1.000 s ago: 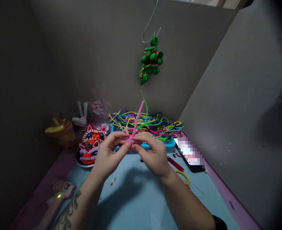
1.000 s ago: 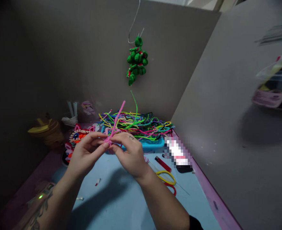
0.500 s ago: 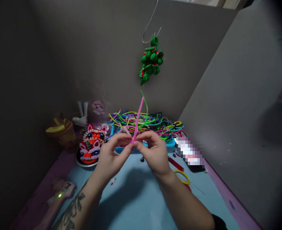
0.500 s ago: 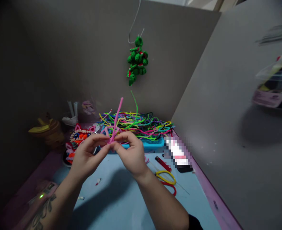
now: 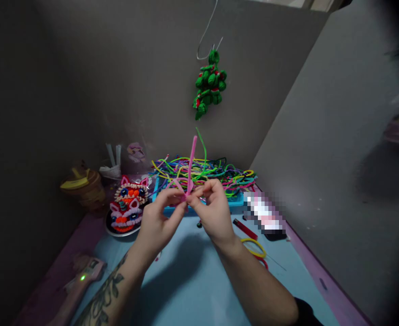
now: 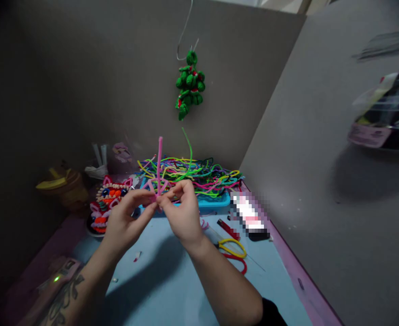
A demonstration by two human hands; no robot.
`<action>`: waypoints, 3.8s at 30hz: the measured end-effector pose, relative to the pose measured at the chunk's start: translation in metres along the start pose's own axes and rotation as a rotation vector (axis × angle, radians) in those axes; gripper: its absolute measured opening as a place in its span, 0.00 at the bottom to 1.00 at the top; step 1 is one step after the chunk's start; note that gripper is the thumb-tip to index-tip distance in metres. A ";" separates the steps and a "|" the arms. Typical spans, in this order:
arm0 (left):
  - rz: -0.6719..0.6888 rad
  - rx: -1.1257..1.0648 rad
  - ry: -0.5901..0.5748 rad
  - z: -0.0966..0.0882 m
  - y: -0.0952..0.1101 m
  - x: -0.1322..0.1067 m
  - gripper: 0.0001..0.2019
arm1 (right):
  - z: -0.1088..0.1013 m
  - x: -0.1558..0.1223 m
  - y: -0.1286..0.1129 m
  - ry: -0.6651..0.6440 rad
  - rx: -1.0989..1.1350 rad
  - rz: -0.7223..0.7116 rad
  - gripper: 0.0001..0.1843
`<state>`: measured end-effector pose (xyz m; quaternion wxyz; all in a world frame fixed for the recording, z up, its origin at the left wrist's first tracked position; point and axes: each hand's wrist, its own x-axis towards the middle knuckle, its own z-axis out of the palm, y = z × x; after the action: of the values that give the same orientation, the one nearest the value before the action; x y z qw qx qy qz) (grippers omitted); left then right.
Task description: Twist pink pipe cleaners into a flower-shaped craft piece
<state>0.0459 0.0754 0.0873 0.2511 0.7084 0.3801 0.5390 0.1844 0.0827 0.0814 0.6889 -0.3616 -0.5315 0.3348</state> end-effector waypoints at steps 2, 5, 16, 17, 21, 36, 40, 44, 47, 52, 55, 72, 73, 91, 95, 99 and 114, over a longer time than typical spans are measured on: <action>-0.057 -0.047 0.011 -0.005 -0.001 0.003 0.09 | -0.007 0.005 -0.002 -0.093 -0.051 0.004 0.16; -0.126 -0.117 -0.019 -0.012 -0.004 0.006 0.11 | -0.020 0.012 -0.006 -0.079 -0.242 -0.102 0.09; 0.093 0.167 -0.101 -0.021 -0.012 0.004 0.15 | -0.019 0.015 0.001 -0.233 -0.397 -0.068 0.07; 0.097 0.191 -0.088 -0.020 -0.012 0.004 0.14 | -0.018 0.015 0.003 -0.222 -0.391 -0.063 0.07; 0.099 0.224 -0.057 -0.018 -0.015 0.005 0.12 | -0.015 0.015 0.010 -0.221 -0.401 -0.084 0.05; -0.242 -0.086 0.089 -0.008 -0.001 0.007 0.21 | -0.012 0.013 0.014 -0.150 -0.334 -0.109 0.05; -0.304 -0.224 0.084 -0.003 -0.001 0.007 0.21 | -0.012 0.012 0.014 -0.176 -0.258 -0.101 0.05; -0.308 -0.276 0.059 0.000 -0.002 0.006 0.22 | -0.011 0.012 0.016 -0.161 -0.143 -0.106 0.05; -0.322 -0.342 0.070 0.001 -0.004 0.006 0.23 | -0.009 0.012 0.018 -0.140 -0.117 -0.098 0.05; -0.324 -0.399 0.130 0.002 -0.005 0.006 0.21 | -0.007 0.011 0.021 -0.136 -0.089 -0.070 0.07; -0.299 -0.377 0.142 0.002 -0.003 0.005 0.18 | -0.006 0.010 0.021 -0.141 -0.081 -0.070 0.07; -0.288 -0.431 0.170 0.000 -0.004 0.009 0.20 | -0.007 0.011 0.018 -0.137 -0.132 -0.145 0.03; -0.289 -0.431 0.177 0.000 -0.005 0.009 0.19 | -0.008 0.011 0.018 -0.138 -0.138 -0.147 0.03; -0.123 -0.156 0.101 0.001 -0.007 0.004 0.12 | 0.001 0.005 0.019 -0.028 -0.120 -0.131 0.04; -0.122 -0.131 0.178 0.001 -0.007 0.003 0.12 | 0.004 0.001 0.017 0.028 -0.124 -0.048 0.09; -0.086 -0.058 0.186 0.000 -0.010 -0.001 0.14 | 0.006 -0.001 0.011 -0.004 -0.281 -0.089 0.04; 0.117 0.101 0.190 0.003 -0.013 -0.003 0.08 | 0.008 -0.003 0.015 -0.037 -0.155 0.018 0.08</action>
<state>0.0452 0.0811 0.0744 0.1459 0.6868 0.3869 0.5978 0.1751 0.0890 0.0686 0.6457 -0.4123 -0.5653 0.3058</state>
